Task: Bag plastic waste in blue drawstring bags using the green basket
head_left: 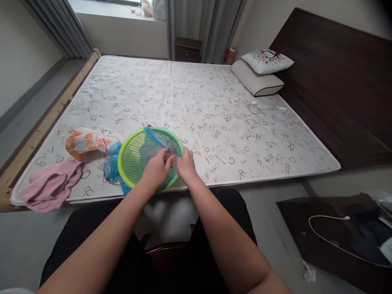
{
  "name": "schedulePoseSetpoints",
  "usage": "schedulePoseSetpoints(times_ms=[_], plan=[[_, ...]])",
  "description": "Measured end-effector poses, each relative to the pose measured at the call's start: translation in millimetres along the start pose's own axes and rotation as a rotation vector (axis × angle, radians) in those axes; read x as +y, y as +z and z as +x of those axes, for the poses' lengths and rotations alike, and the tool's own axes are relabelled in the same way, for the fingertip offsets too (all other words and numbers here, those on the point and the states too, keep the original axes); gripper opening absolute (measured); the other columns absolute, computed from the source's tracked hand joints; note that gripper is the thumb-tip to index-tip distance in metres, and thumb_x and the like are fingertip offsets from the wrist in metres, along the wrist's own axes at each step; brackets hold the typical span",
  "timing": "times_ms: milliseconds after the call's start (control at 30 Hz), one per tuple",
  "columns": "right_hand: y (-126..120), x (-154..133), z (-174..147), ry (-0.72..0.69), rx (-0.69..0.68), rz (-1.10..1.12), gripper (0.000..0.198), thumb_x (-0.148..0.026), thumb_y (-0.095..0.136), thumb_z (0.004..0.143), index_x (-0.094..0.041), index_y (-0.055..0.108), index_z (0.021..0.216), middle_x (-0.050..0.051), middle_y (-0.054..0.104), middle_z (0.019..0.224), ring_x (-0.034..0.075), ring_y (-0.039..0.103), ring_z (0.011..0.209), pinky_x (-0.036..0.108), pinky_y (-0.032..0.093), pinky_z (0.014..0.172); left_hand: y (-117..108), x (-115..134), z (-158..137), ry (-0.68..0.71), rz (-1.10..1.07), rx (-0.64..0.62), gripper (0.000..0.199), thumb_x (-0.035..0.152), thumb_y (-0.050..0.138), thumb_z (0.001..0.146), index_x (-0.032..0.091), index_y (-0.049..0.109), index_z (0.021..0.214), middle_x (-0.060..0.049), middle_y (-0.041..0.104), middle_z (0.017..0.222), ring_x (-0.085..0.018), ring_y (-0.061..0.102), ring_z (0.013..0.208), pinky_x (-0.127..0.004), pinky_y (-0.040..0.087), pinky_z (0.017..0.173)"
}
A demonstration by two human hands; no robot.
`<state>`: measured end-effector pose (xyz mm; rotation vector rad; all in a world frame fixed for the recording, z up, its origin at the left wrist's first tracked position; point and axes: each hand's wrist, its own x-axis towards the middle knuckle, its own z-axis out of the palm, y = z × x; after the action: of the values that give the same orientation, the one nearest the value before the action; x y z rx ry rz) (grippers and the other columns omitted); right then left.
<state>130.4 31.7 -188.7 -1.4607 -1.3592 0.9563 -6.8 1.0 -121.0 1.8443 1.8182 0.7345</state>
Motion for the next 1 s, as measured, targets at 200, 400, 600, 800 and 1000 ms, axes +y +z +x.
schedulePoseSetpoints(times_ms=[200,400,600,800,1000], plan=[[-11.2,-33.6,5.3,0.321,0.016,0.324,0.046,-0.036,0.065,0.084,-0.020,0.063,0.127,0.010,0.066,0.128,0.024,0.062,0.120,0.042,0.049,0.109,-0.1,-12.4,11.6,-0.162,-0.545,0.002,0.039,0.035,0.065,0.092,0.019,0.061,0.127,0.001,0.069,0.068,-0.018,0.067,0.062,-0.028,0.053,0.066],[-46.1,-35.4,21.4,0.260,-0.011,0.657,0.032,-0.036,0.074,0.079,-0.022,0.070,0.107,0.001,0.070,0.095,0.013,0.062,0.079,0.026,0.055,0.073,-32.9,-29.8,26.8,-0.294,-1.077,0.280,0.017,0.035,0.070,0.088,0.020,0.064,0.086,0.011,0.040,0.044,-0.008,0.032,0.033,-0.020,0.030,0.036],[-57.7,-35.3,30.9,0.178,0.232,0.615,0.033,-0.034,0.069,0.082,-0.026,0.061,0.114,0.000,0.065,0.101,0.012,0.062,0.082,0.025,0.054,0.070,-45.2,-24.7,37.4,-0.392,-1.423,0.553,0.012,0.015,0.062,0.093,0.018,0.059,0.082,0.010,0.047,0.052,-0.004,0.038,0.041,-0.014,0.037,0.043],[-48.2,-51.5,20.6,0.081,-0.118,0.653,0.057,-0.033,0.078,0.078,-0.031,0.057,0.131,-0.001,0.068,0.104,0.013,0.065,0.080,0.025,0.056,0.068,-43.3,-18.7,32.7,-0.468,-1.482,0.345,0.011,0.022,0.070,0.085,0.020,0.062,0.093,0.007,0.061,0.060,-0.007,0.056,0.047,-0.017,0.044,0.047],[-28.3,-66.9,0.9,-0.020,-0.325,0.603,0.056,-0.032,0.080,0.081,-0.034,0.059,0.133,-0.001,0.071,0.112,0.012,0.066,0.077,0.030,0.062,0.078,-21.9,-12.8,19.7,-0.276,-0.985,0.064,0.039,0.035,0.080,0.077,0.020,0.065,0.110,-0.001,0.072,0.076,-0.013,0.063,0.052,-0.021,0.041,0.047]])
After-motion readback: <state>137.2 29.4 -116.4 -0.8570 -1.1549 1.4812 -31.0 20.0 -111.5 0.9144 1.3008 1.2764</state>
